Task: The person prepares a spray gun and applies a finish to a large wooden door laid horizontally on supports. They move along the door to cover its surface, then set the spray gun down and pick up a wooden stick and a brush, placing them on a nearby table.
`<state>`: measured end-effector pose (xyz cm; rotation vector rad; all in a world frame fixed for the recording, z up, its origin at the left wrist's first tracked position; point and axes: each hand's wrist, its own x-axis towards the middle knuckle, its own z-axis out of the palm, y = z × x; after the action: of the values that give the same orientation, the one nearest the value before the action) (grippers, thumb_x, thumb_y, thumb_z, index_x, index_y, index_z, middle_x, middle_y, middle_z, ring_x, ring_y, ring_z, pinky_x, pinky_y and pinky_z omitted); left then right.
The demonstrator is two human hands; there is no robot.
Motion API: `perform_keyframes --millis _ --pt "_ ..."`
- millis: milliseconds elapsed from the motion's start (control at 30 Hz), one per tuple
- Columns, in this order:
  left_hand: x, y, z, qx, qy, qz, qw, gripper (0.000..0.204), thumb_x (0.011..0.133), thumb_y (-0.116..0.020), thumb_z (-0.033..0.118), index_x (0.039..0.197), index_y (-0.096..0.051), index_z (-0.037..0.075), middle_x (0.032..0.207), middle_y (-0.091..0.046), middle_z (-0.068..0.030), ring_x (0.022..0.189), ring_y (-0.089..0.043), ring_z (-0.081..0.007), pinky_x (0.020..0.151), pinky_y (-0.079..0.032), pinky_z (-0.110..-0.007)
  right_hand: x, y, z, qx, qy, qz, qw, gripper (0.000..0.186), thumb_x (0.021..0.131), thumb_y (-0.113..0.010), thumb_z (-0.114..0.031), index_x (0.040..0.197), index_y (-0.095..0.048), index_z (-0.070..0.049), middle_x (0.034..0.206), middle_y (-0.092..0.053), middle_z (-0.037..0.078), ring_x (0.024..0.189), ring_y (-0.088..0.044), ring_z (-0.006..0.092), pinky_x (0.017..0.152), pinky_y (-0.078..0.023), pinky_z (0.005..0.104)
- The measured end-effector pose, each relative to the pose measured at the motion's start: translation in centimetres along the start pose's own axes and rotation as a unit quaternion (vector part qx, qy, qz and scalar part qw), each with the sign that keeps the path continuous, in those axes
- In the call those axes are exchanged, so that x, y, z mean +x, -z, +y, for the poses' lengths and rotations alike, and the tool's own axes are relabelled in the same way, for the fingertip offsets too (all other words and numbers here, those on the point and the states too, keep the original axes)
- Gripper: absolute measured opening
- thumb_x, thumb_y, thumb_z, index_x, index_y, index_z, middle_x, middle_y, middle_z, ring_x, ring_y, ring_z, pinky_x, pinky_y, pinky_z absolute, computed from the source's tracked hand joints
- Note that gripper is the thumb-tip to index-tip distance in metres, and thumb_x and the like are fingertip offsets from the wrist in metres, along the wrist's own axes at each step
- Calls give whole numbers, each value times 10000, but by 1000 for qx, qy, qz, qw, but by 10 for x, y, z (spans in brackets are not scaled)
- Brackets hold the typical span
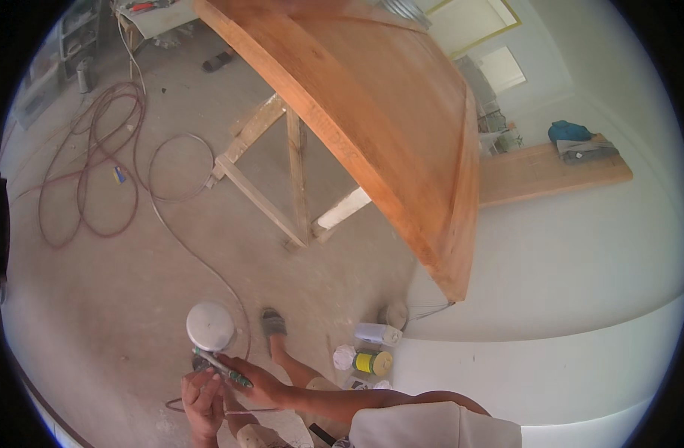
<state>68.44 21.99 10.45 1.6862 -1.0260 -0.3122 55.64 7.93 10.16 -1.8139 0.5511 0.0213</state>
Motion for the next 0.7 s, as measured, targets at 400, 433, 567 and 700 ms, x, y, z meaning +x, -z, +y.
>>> perform_keyframes --millis 400,433,567,700 --pt "15 55 78 84 -33 -47 995 310 847 -707 120 1156 -724 120 1150 -694 -48 965 -623 -300 823 -451 -452 -10 16 -65 11 11 -178 984 564 971 -613 -115 1487 -398 -41 1382 -545 208 1241 -574 355 1020 -475 413" --pt "16 53 81 93 -36 -58 993 323 837 -709 115 1160 -723 121 1141 -696 -50 955 -626 -291 818 -454 -445 -12 22 -66 -5 24 -178 984 564 971 -612 -117 1488 -399 -41 1377 -548 208 1234 -578 355 1016 -477 414" --pt "28 39 89 108 -60 -89 988 350 797 -712 83 1147 -724 99 1105 -705 -64 907 -632 -273 791 -472 -425 -22 46 -58 -20 -3 -185 983 547 976 -602 -117 1478 -405 -26 1359 -558 211 1209 -589 360 990 -484 421" --pt "46 10 87 72 -86 -94 989 324 757 -707 37 1078 -744 63 1062 -718 -77 858 -630 -263 745 -491 -405 -31 71 -47 -13 18 -155 988 538 979 -596 -112 1474 -405 -19 1322 -578 205 1174 -601 358 973 -487 420"
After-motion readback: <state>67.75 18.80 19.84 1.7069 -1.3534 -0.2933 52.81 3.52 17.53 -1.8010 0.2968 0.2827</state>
